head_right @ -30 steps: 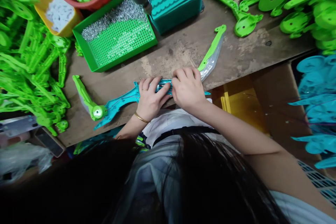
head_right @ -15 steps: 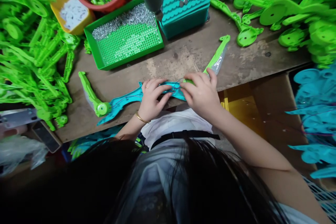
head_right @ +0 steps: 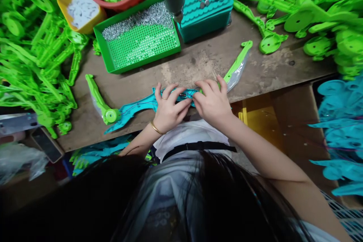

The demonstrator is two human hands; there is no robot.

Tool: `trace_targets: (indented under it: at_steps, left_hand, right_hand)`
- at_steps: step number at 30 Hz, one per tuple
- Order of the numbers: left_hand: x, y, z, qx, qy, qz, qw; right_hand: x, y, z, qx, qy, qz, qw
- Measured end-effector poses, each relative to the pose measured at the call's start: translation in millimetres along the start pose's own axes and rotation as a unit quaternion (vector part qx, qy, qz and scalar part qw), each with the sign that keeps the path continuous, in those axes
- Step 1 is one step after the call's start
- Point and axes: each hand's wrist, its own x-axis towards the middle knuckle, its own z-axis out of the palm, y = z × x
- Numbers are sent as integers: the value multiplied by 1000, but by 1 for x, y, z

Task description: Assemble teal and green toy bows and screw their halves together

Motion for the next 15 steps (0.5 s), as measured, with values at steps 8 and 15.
trace_targets:
  at_steps: [8, 15]
  left_hand:
    - [-22, -19, -18, -4, 18, -46, 999]
    - [-28, -21, -14, -18, -28, -67, 997]
  right_hand:
    - [-2, -3, -7, 72, -9, 39, 997]
    - [-1, -4, -2, 63, -34, 51, 996]
